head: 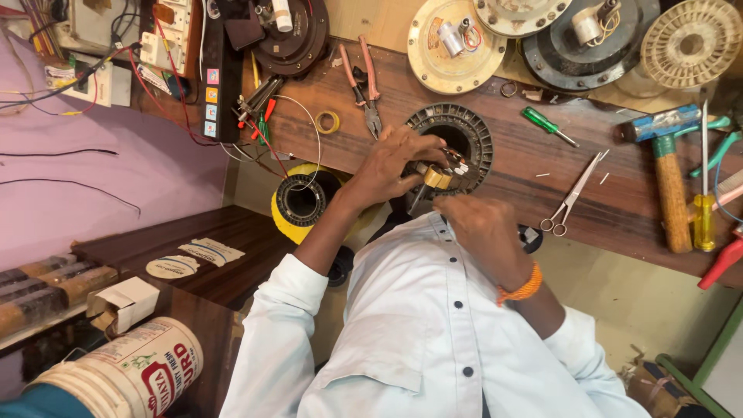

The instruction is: The person works at a cluttered workbench fitting copper coil windings into a circular motor stator housing. They press and reposition the coils and small components inside the housing with both hands, adjusting the parts repeatedly to seat them in place.

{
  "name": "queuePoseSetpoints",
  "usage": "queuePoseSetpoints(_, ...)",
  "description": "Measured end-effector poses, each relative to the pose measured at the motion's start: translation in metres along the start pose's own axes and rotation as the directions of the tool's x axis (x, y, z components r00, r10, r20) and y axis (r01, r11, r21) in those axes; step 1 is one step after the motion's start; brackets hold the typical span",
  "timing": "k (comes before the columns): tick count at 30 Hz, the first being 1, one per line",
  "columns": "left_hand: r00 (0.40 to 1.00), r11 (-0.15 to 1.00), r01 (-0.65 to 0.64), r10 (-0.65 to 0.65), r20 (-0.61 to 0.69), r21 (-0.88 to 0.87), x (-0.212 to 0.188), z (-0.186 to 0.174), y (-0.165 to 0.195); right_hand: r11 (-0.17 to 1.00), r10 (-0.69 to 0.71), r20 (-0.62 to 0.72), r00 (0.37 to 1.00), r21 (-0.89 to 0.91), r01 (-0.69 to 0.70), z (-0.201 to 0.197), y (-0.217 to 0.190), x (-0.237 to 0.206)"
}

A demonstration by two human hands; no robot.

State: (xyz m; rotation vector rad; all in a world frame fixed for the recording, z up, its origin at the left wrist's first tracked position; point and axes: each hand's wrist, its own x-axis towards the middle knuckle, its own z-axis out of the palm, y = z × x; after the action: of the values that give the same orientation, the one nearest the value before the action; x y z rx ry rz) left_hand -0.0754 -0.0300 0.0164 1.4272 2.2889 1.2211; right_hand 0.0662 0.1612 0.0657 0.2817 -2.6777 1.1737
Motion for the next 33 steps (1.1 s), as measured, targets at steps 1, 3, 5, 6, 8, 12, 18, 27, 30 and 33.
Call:
queuePoseSetpoints(1,0.997,0.995,-0.065,0.068,-0.04,0.077,-0.002,0.002,-0.002,0.999,-0.008,-0.002,1.0,-0.032,0.008,0.007,0.0,-0.001)
queuePoseSetpoints(3,0.973,0.957,-0.174,0.203,-0.107,0.232,-0.012,0.01,-0.001,0.997,-0.007,-0.018,1.0,-0.075,0.005,0.02,0.006,-0.001)
queuePoseSetpoints(5,0.944,0.93,-0.21,0.273,-0.184,0.302,-0.027,0.02,0.004,0.992,0.0,-0.02,1.0,-0.123,-0.002,0.024,0.009,-0.005)
queuePoseSetpoints(6,0.925,0.914,-0.22,0.306,-0.223,0.34,-0.035,0.026,0.009,0.989,0.002,-0.013,1.0,-0.147,-0.004,0.023,0.008,-0.007)
queuePoseSetpoints(8,0.934,0.926,-0.196,0.276,-0.226,0.322,-0.049,0.04,0.021,0.988,-0.005,0.002,1.0,-0.155,0.005,0.018,0.003,-0.008)
queuePoseSetpoints(12,0.916,0.99,-0.042,0.091,-0.39,0.131,-0.053,0.06,0.035,0.996,-0.058,0.047,0.997,-0.069,0.061,-0.007,-0.022,-0.002)
queuePoseSetpoints(18,0.709,0.922,0.178,-0.362,-0.605,-0.344,-0.043,0.072,0.046,0.977,-0.046,0.091,0.995,-0.205,0.064,-0.037,-0.021,0.04)
queuePoseSetpoints(27,0.63,0.814,0.07,-0.484,-0.608,-0.576,-0.032,0.085,0.048,0.955,0.232,0.144,0.962,0.155,-0.253,-0.022,0.047,0.063)
queuePoseSetpoints(30,0.624,0.884,0.075,-0.402,-0.669,-0.461,-0.027,0.087,0.042,0.877,0.378,0.179,0.908,0.245,-0.413,-0.015,0.079,0.061)
queuePoseSetpoints(33,0.575,0.892,0.227,-0.447,-0.686,-0.391,-0.018,0.092,0.043,0.834,0.45,0.148,0.88,0.283,-0.474,-0.006,0.103,0.06)
